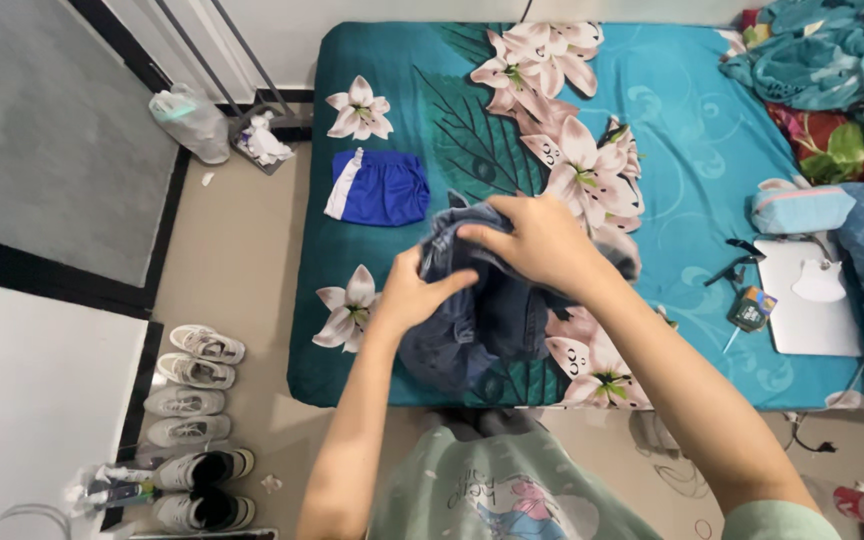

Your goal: The person sits on the floor and packs clothes into a blue and yellow bag, then stands to fold a light-colored top and denim shorts on a bed. The person places the folded items on a cabinet, moves a small fan, and handles a suitcase and an iron.

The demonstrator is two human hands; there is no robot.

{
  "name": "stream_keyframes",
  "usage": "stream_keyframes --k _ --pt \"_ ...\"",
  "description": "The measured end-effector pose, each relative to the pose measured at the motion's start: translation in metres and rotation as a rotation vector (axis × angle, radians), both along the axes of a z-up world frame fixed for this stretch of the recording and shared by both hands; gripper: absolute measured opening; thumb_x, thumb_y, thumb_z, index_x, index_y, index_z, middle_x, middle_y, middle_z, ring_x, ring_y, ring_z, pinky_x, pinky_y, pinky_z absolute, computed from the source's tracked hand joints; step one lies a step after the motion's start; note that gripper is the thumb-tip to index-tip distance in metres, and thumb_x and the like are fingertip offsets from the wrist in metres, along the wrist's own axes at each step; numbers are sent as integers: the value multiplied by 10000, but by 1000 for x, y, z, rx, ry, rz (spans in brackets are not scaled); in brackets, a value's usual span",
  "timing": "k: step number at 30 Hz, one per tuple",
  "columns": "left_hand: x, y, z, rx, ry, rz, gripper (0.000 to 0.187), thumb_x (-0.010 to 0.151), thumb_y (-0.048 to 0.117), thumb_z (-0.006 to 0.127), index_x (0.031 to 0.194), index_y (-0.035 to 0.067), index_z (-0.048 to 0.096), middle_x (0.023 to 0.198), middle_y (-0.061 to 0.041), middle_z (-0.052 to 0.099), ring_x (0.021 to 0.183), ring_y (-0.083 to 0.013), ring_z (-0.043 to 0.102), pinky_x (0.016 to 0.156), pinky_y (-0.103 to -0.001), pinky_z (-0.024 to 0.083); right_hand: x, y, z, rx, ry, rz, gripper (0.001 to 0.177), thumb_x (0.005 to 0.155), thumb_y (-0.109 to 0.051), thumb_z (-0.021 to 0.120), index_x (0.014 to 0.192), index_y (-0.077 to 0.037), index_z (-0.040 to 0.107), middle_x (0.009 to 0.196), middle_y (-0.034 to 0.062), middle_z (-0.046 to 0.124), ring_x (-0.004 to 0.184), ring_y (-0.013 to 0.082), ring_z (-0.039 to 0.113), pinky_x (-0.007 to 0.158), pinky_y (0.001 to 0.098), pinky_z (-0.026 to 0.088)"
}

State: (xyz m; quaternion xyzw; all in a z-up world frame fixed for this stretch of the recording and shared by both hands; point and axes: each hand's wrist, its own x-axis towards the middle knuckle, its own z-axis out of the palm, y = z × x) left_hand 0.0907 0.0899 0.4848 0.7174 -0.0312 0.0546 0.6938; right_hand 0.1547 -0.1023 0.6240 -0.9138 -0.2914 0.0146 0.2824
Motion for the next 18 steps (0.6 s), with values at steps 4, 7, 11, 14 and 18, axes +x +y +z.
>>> stream_keyframes --k 4,7,11,14,18 --pt "9 -9 -4 -268 -50 124 135 926 -5 725 1054 -47 732 991 -49 745 912 -93 666 850 -254 530 -2 -38 -10 182 157 235 694 662 -397 875 1227 -83 622 966 172 749 885 341 732 749 438 540" --pt "18 -10 -17 -507 -32 198 155 903 -44 688 1052 -38 727 999 -47 751 908 -116 685 848 -262 532 -10 -73 -43 -32 288 90 855 647 -272 877 1423 -107 556 1043 165 740 952 332 711 804 420 534" --pt "42 -2 -26 -544 94 233 163 868 -48 707 1026 -20 737 975 -47 761 879 -127 702 818 -268 545 1 -110 -95 103 379 -75 517 744 -62 785 1250 -84 681 931 86 768 853 224 709 772 363 557" --pt "71 10 -29 -426 172 154 165 865 -13 734 1029 -9 748 964 -32 760 869 -107 686 803 -255 536 42 -149 -112 328 585 -285 288 797 12 769 1083 -19 774 827 73 744 703 170 661 650 327 553" --pt "143 19 -40 -277 241 103 166 892 65 780 1036 -14 757 946 -21 738 848 -87 641 775 -247 509 120 -162 -134 646 691 -422 165 830 34 769 994 24 776 823 71 724 684 127 657 621 269 543"
